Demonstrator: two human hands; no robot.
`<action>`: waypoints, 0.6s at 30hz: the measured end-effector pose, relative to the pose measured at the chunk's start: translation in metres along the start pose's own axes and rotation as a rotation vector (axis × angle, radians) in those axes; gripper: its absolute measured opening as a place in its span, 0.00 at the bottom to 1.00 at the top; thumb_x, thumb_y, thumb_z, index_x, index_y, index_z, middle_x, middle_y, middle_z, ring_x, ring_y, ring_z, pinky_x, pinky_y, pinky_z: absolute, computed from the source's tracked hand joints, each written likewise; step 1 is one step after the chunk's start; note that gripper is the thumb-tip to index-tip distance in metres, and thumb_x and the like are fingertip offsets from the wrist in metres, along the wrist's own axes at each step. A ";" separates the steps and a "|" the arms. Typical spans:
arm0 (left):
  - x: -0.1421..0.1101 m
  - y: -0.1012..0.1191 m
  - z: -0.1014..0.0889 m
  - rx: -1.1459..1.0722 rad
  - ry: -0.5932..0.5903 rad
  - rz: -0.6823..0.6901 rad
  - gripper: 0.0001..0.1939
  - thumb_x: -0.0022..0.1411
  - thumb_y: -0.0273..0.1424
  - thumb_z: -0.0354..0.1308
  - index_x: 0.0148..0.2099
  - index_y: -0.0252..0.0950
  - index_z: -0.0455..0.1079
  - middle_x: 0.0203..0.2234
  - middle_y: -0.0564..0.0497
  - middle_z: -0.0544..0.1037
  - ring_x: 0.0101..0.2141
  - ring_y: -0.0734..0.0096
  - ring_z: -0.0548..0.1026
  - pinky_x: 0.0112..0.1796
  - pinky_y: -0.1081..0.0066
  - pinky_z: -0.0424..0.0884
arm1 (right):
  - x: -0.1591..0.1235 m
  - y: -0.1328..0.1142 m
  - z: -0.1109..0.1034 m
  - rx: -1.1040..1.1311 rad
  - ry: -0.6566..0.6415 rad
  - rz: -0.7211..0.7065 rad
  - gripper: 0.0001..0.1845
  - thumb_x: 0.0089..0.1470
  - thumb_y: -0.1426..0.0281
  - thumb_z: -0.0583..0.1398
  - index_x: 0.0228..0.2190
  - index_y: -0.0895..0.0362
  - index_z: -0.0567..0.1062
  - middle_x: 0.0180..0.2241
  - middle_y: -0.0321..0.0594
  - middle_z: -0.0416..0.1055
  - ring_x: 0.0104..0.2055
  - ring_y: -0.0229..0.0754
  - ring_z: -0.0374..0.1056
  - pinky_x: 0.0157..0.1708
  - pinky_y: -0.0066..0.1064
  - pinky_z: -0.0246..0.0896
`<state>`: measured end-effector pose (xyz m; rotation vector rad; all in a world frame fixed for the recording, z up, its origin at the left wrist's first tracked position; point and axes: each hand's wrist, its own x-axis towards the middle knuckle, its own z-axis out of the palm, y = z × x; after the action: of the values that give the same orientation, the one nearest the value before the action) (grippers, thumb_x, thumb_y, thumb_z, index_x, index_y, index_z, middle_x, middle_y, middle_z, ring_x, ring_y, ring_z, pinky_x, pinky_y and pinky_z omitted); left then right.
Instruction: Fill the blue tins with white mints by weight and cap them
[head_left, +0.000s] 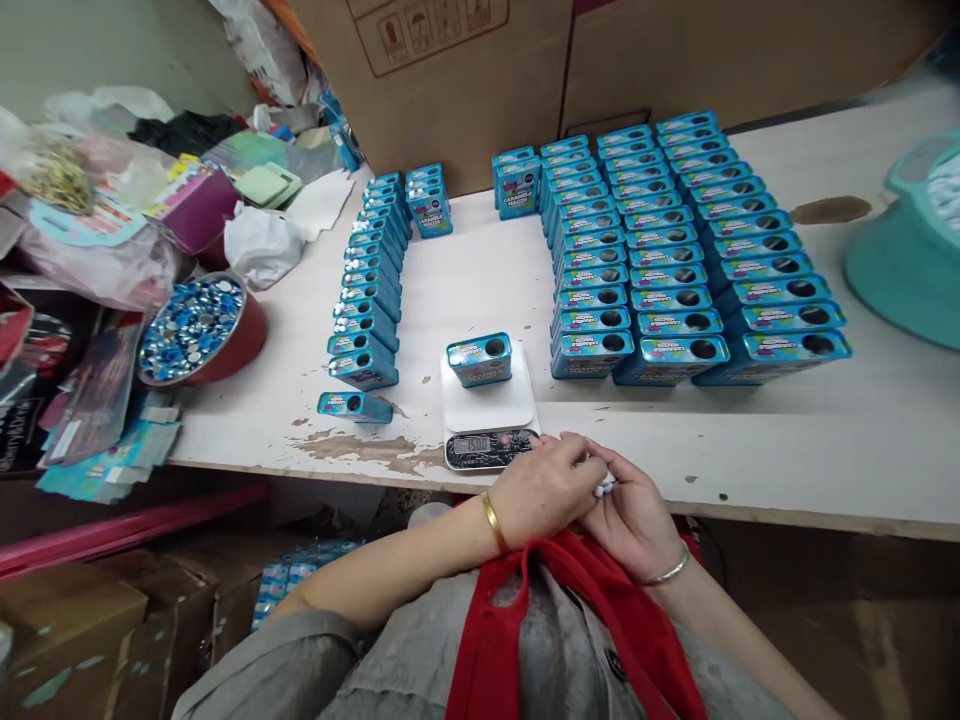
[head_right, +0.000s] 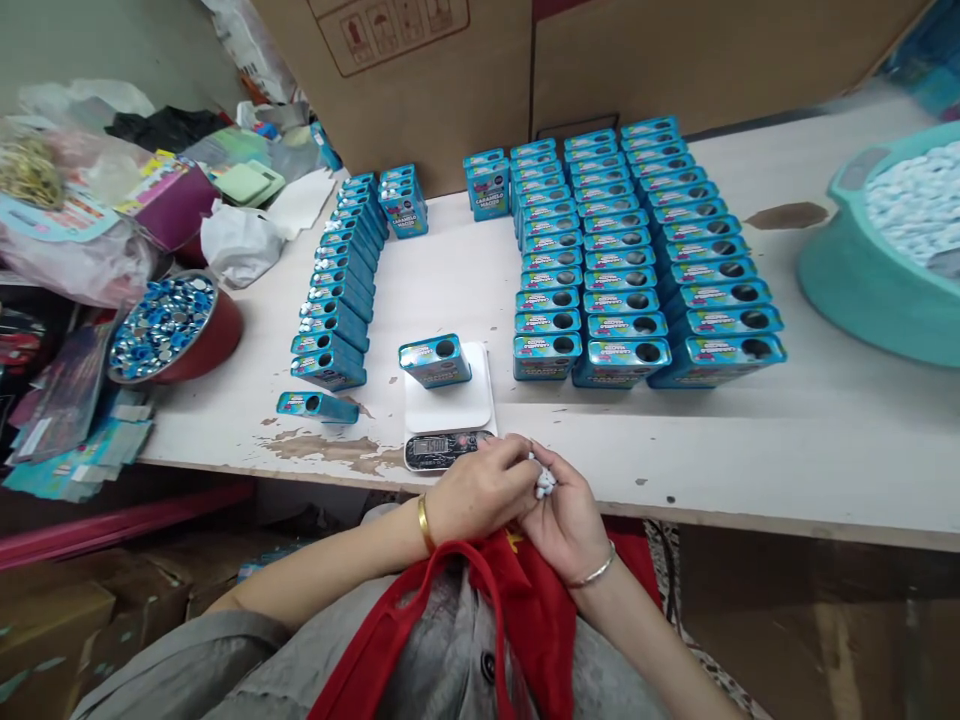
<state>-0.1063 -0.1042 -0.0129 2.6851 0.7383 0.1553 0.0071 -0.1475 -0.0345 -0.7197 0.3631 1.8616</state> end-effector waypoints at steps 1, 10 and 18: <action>-0.001 -0.002 -0.002 -0.047 0.020 0.004 0.06 0.63 0.28 0.47 0.38 0.36 0.66 0.37 0.45 0.70 0.32 0.68 0.71 0.29 0.69 0.72 | 0.002 0.000 -0.001 0.009 -0.009 -0.003 0.09 0.52 0.73 0.56 0.35 0.60 0.75 0.37 0.42 0.78 0.44 0.41 0.73 0.46 0.33 0.69; 0.012 -0.076 -0.082 -0.186 0.526 -0.110 0.04 0.63 0.27 0.51 0.40 0.35 0.66 0.35 0.49 0.69 0.31 0.77 0.69 0.34 0.75 0.69 | 0.013 0.004 0.026 0.041 -0.020 -0.066 0.09 0.54 0.76 0.55 0.34 0.63 0.75 0.39 0.50 0.78 0.49 0.45 0.71 0.50 0.36 0.67; 0.023 -0.106 -0.092 0.003 0.408 -0.127 0.07 0.63 0.28 0.51 0.41 0.34 0.69 0.34 0.48 0.72 0.35 0.72 0.70 0.37 0.71 0.68 | 0.017 -0.001 0.030 0.051 0.030 -0.068 0.10 0.55 0.76 0.54 0.34 0.64 0.76 0.38 0.51 0.77 0.47 0.46 0.72 0.50 0.36 0.68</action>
<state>-0.1545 0.0203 0.0347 2.6260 1.0225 0.6837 -0.0055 -0.1183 -0.0217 -0.7175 0.3997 1.7725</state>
